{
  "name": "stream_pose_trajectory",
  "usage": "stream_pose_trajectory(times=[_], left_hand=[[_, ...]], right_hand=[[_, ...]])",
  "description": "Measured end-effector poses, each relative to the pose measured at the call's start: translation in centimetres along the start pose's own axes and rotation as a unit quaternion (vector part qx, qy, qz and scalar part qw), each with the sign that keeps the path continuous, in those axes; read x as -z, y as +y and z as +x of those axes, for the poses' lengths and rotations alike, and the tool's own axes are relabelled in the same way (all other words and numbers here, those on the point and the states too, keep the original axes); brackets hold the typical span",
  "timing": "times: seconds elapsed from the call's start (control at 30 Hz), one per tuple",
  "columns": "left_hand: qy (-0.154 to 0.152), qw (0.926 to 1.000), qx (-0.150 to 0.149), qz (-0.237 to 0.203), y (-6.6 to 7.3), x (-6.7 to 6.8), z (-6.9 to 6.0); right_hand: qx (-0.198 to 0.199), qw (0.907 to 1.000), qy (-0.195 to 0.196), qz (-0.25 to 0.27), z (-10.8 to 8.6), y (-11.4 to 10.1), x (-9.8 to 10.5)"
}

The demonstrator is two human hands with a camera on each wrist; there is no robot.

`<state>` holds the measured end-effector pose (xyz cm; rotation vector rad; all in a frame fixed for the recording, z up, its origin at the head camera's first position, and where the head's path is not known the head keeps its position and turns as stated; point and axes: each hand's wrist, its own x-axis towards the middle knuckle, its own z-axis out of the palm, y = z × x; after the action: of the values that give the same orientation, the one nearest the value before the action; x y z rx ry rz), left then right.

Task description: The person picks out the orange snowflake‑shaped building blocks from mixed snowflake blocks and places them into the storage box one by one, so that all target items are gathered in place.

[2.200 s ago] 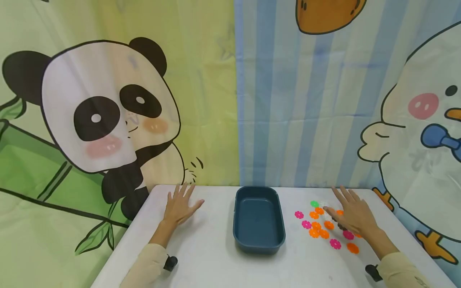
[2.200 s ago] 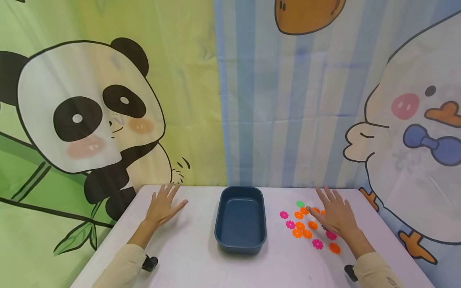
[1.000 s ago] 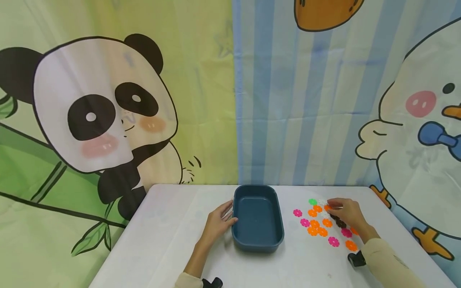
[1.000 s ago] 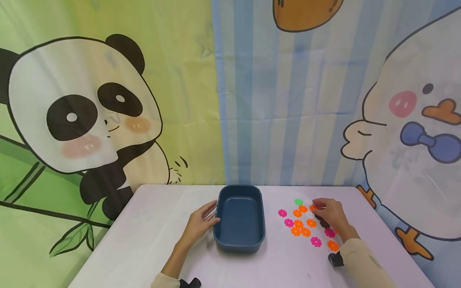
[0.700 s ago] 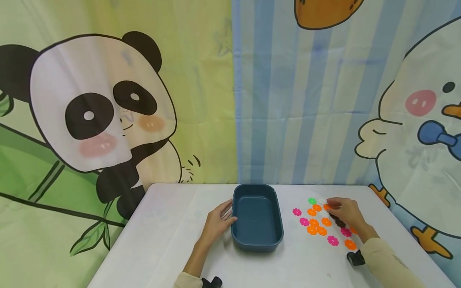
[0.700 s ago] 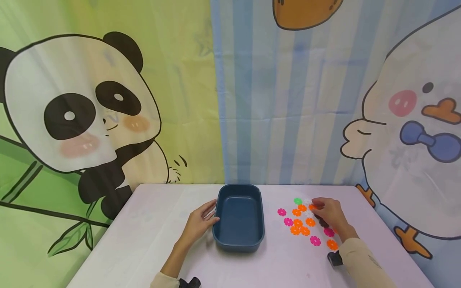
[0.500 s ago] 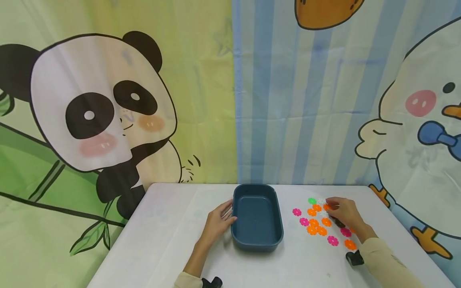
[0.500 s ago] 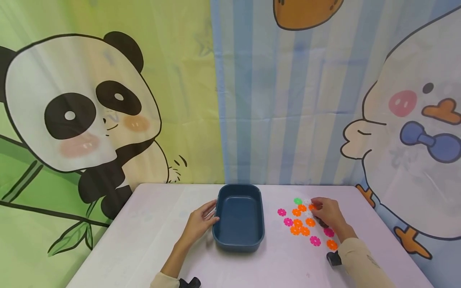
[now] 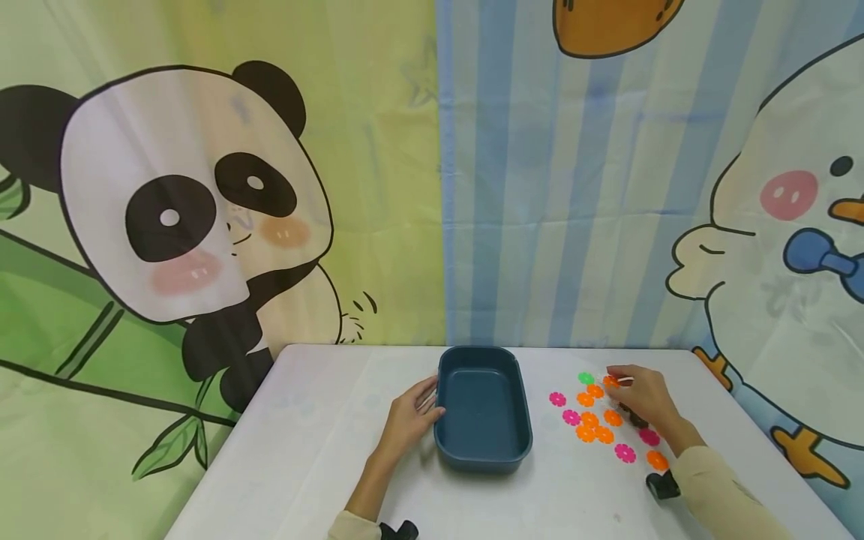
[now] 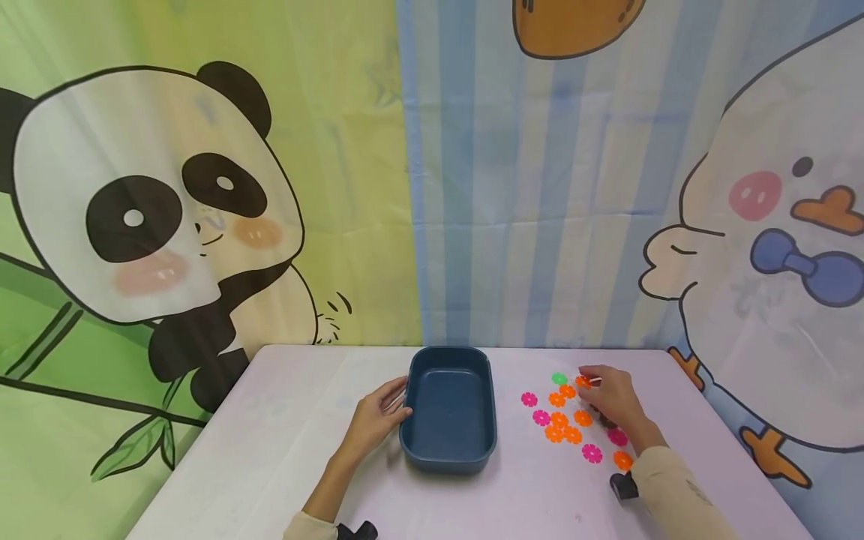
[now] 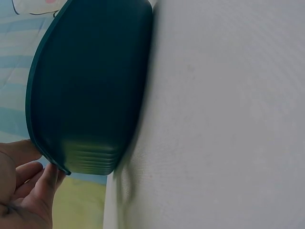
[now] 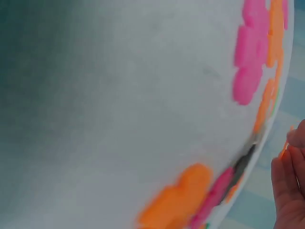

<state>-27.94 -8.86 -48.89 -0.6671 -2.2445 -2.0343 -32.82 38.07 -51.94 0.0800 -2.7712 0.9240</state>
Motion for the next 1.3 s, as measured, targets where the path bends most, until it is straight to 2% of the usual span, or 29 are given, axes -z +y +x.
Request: stream_pose_trajectory(times=[0.17,0.37,0.53,0.7,0.83,1.03,1.3], left_hand=[[0.001,1.0000,0.001,-0.006,0.0,0.0,-0.1],[0.005,1.0000,0.001,0.002,0.0,0.2,0.0],[0.014,0.9999,-0.003,0.002,0.2,0.3,0.0],[0.011,0.9999,-0.009,-0.008,0.0,0.1,0.0],[0.009,0.9998,-0.011,-0.016,0.0,-0.2,-0.1],[0.016,0.9996,-0.023,0.003,0.1,-0.6,-0.3],[0.023,0.9995,-0.019,0.005,0.2,-0.4,-0.3]], right_hand=[[0.061,0.9975,0.020,0.029,1.3,-3.5,0.0],[0.128,0.9892,0.039,0.060,3.6,-9.9,-0.8],[0.159,0.9825,0.032,0.092,5.7,-15.1,-2.3],[0.213,0.9703,0.040,0.107,6.9,-19.0,-4.2],[0.234,0.9635,0.045,0.123,7.4,-21.1,-5.9],[0.239,0.9540,0.040,0.177,7.8,-22.6,-8.8],[0.213,0.9545,0.019,0.208,7.3,-23.3,-12.5]])
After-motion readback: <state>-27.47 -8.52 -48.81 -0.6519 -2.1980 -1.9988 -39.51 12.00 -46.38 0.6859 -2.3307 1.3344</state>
